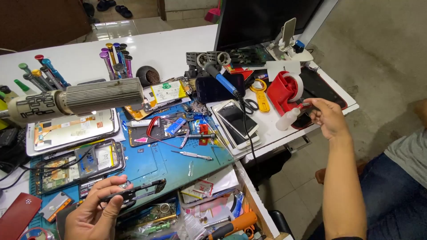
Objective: Reinserting and aligning a motherboard into a mobile phone chassis on a repair bench.
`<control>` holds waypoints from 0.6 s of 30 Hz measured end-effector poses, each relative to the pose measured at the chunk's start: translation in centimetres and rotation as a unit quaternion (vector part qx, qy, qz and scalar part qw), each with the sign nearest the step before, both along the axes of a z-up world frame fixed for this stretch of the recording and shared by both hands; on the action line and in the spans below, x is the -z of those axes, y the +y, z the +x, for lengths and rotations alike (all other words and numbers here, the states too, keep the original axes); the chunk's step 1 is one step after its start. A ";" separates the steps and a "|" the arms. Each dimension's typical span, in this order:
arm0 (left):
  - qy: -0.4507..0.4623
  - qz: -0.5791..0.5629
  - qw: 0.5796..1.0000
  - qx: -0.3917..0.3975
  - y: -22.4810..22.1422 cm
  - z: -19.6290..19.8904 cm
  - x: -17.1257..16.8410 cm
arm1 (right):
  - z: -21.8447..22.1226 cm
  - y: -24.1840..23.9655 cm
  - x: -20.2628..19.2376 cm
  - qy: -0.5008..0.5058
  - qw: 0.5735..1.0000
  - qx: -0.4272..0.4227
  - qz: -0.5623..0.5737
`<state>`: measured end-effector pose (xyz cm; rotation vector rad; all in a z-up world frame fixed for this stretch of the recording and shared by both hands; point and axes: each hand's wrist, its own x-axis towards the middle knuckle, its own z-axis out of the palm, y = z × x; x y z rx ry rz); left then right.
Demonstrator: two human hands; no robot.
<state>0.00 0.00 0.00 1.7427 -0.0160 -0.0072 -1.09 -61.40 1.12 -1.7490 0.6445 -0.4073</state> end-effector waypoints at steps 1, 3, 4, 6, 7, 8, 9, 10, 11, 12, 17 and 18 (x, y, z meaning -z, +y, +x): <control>-0.002 0.000 1.000 0.001 -0.1 0.0 -0.1 | 0.1 -0.2 0.1 -0.002 1.000 0.001 0.000; -0.012 -0.029 0.999 -0.006 -0.3 -0.2 -0.2 | 0.6 -0.5 0.2 0.009 1.000 -0.008 0.022; -0.013 -0.028 0.999 -0.008 -0.2 -0.1 -0.3 | 0.7 -0.6 0.3 0.009 1.000 -0.010 0.022; -0.006 -0.011 1.000 -0.010 0.1 -0.1 -0.3 | 0.9 -0.5 0.5 -0.026 0.997 -0.020 0.065; -0.006 -0.010 1.000 -0.012 0.1 -0.1 -0.6 | 1.0 -0.7 0.9 -0.026 0.997 -0.022 0.066; -0.007 -0.013 1.000 -0.009 0.0 -0.1 -0.9 | 1.0 -1.0 1.3 -0.035 0.997 -0.029 0.062; -0.007 -0.014 1.000 -0.006 0.0 -0.2 -1.2 | 1.0 -1.1 1.8 -0.045 0.997 -0.037 0.060; -0.006 -0.012 1.000 -0.008 -0.1 -0.3 -1.1 | 1.0 -1.2 1.8 -0.044 0.996 -0.039 0.062; -0.012 -0.036 0.999 -0.003 -0.1 -0.3 -1.1 | 1.2 -1.1 1.9 -0.048 0.996 -0.031 0.066; -0.018 -0.060 0.998 0.001 -0.1 -0.3 -1.1 | 1.3 -1.0 2.0 -0.053 0.996 -0.023 0.071; -0.012 -0.075 0.997 0.004 0.0 -0.4 -1.2 | 1.4 -1.0 1.4 -0.037 0.996 0.021 0.075; -0.014 -0.056 0.998 0.009 -0.1 -0.4 -1.4 | 1.4 -0.7 1.0 -0.038 0.996 0.032 0.077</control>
